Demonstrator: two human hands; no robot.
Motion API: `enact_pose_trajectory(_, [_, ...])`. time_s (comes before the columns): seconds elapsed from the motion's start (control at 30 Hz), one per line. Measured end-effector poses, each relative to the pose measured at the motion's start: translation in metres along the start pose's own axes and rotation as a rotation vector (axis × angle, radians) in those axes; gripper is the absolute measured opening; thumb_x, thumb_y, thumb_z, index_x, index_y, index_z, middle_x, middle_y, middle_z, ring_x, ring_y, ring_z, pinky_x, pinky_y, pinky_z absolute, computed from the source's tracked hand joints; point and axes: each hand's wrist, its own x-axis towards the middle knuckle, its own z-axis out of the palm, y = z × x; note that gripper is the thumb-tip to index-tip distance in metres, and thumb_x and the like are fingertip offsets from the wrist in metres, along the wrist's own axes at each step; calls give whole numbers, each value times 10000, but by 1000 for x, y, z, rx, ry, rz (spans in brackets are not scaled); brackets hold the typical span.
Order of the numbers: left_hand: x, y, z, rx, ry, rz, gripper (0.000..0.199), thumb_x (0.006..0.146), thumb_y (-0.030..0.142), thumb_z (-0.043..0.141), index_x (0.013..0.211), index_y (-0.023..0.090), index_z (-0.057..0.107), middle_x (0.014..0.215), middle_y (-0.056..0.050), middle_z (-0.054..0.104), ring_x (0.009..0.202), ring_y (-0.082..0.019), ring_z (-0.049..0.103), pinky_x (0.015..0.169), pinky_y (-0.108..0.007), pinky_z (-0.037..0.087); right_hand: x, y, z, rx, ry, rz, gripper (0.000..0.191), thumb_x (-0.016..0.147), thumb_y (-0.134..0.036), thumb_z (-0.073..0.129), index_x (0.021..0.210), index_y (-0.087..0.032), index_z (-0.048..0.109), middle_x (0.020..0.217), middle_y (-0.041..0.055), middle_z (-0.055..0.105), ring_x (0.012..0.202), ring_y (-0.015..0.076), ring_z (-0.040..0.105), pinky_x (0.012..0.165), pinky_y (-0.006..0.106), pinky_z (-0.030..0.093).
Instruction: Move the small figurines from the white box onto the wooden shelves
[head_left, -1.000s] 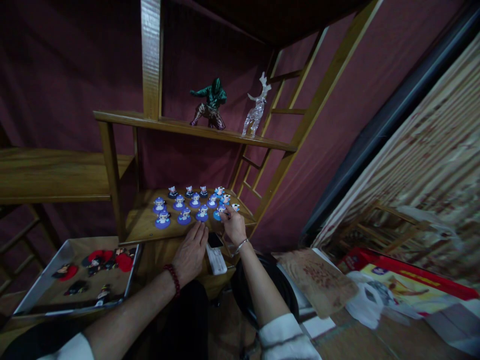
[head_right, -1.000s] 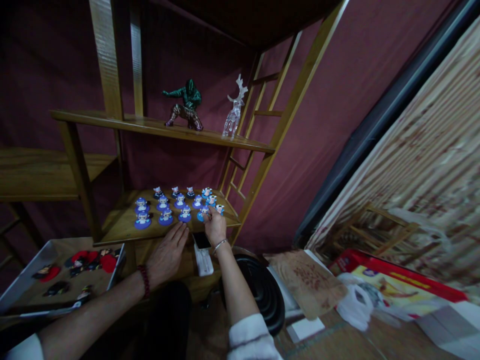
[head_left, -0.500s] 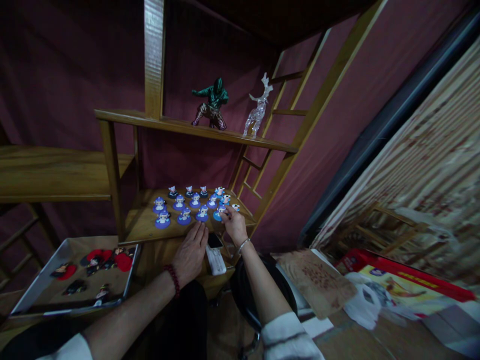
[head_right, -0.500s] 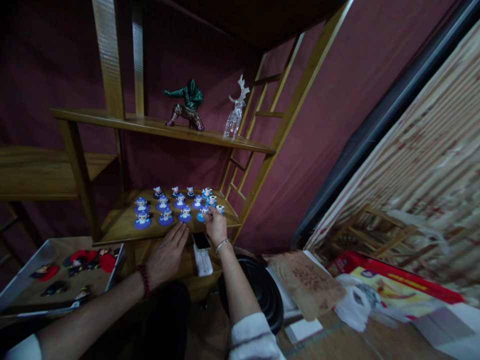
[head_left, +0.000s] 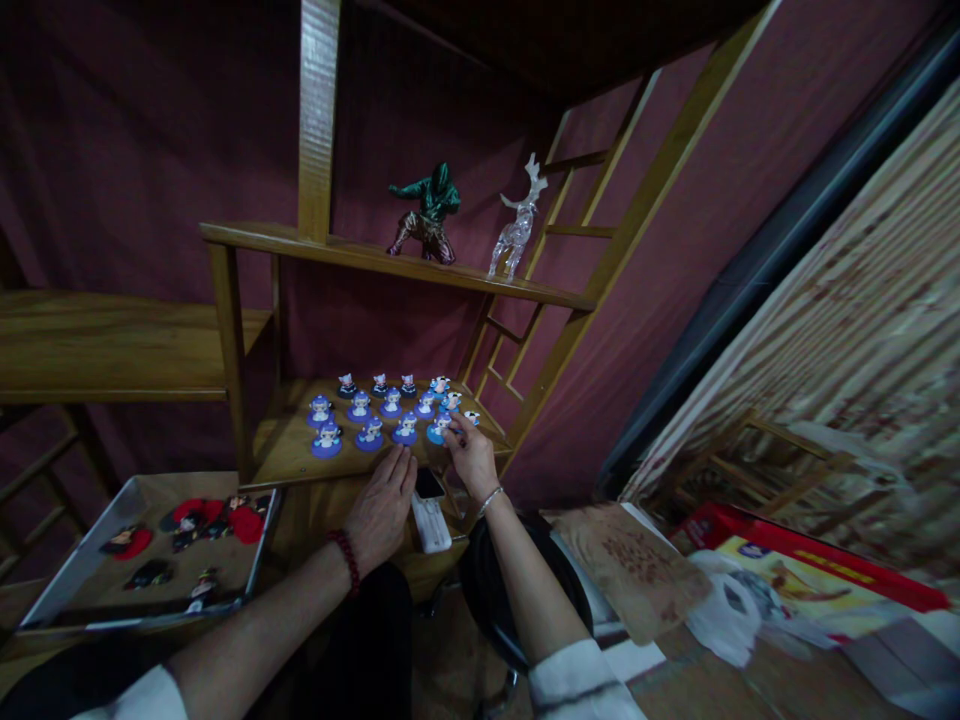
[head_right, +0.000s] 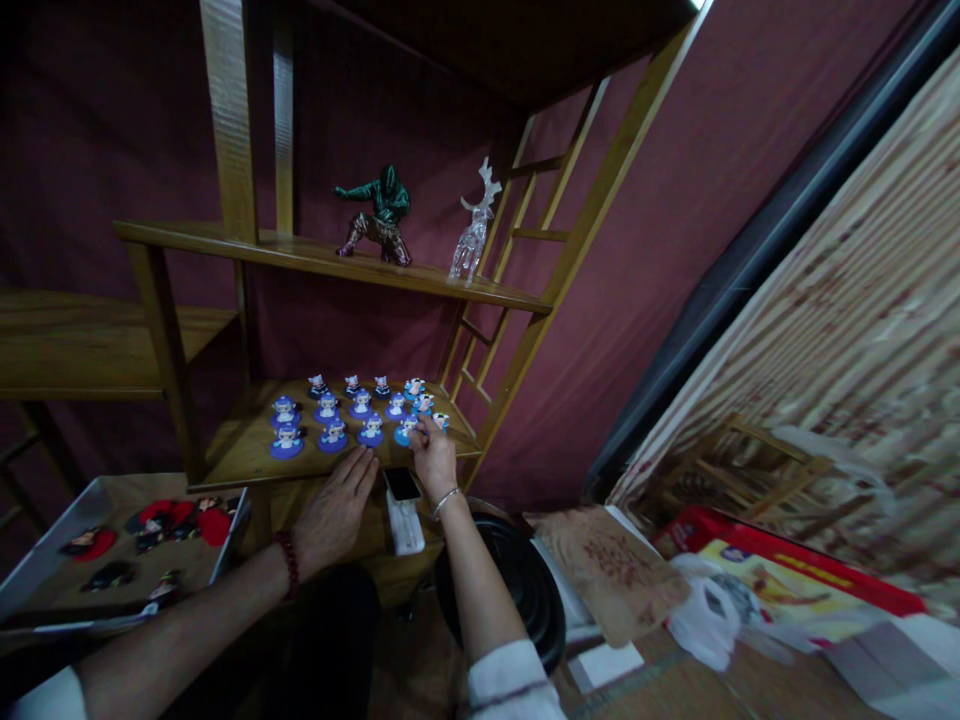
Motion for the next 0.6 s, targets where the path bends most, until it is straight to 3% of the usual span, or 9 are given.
enact_pose_trajectory(0.23, [-2, 0, -1, -36, 17, -19, 598, 679, 41, 342, 1272, -38, 338, 1375, -211, 268, 1307, -265, 111, 1056, -404, 201, -14, -6, -14, 3, 125, -49, 348, 788, -303, 464, 1097, -158, 534, 899, 60, 653, 650, 127, 595, 675, 265, 479])
enact_pose_trajectory(0.37, [-8, 1, 3, -38, 63, -13, 629, 671, 46, 354, 1294, -24, 301, 1393, -201, 228, 1316, -252, 64, 1057, -417, 184, -30, -10, -15, 138, 220, -39, 362, 813, -366, 426, 1079, -149, 541, 828, 58, 646, 598, 119, 578, 609, 246, 478])
enact_pose_trajectory(0.6, [-22, 2, 3, -63, 111, -4, 591, 681, 70, 377, 1268, 9, 359, 1401, -181, 227, 1317, -254, 60, 1059, -434, 173, -84, -18, 11, 334, 126, -1, 322, 816, -364, 442, 1018, -141, 557, 741, 39, 630, 533, 98, 534, 539, 220, 461])
